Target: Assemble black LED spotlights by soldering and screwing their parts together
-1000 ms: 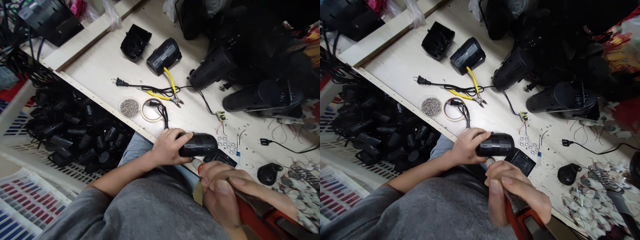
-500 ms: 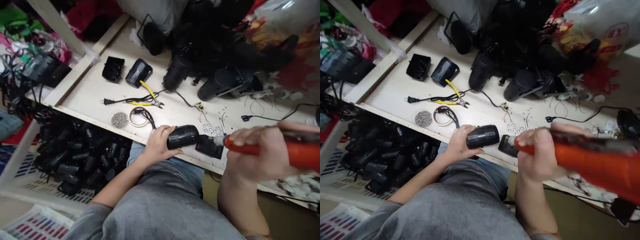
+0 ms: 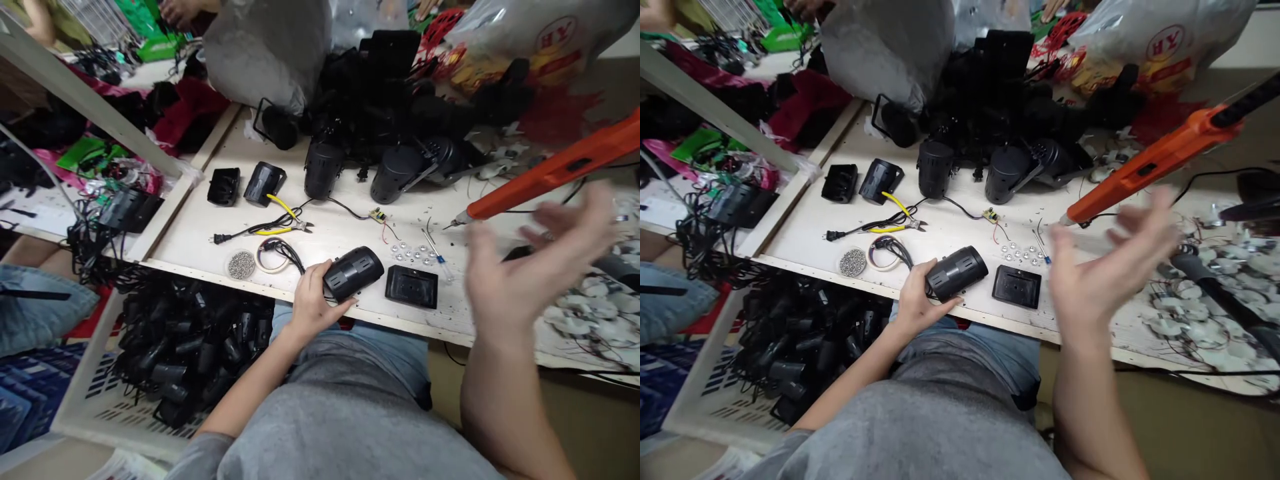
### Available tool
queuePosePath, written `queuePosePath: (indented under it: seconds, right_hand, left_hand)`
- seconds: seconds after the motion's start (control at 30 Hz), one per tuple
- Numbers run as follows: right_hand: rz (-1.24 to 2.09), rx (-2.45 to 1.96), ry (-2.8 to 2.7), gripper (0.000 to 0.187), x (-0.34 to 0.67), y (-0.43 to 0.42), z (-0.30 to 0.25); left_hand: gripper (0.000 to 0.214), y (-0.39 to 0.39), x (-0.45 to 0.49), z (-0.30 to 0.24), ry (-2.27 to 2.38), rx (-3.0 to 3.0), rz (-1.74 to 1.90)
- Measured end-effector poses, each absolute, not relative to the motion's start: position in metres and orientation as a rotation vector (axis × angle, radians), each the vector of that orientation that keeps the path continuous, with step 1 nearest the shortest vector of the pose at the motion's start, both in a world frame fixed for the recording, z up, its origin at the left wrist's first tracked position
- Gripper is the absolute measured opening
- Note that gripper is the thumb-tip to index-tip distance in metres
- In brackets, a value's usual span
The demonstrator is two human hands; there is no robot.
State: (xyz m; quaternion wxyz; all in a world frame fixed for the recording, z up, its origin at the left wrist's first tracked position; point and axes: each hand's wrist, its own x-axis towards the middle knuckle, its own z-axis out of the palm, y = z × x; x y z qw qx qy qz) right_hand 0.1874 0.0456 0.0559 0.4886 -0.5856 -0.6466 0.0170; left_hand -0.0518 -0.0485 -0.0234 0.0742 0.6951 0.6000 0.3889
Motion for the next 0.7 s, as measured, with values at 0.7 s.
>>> queuePosePath:
  seconds: [0.7]
  right_hand:
    - [0.499, -1.427, -2.111, 0.083, 0.1, 0.005, 0.011]
  left_hand:
    - [0.062, -0.048, -0.038, -0.04, 1.898, 2.019, 1.382]
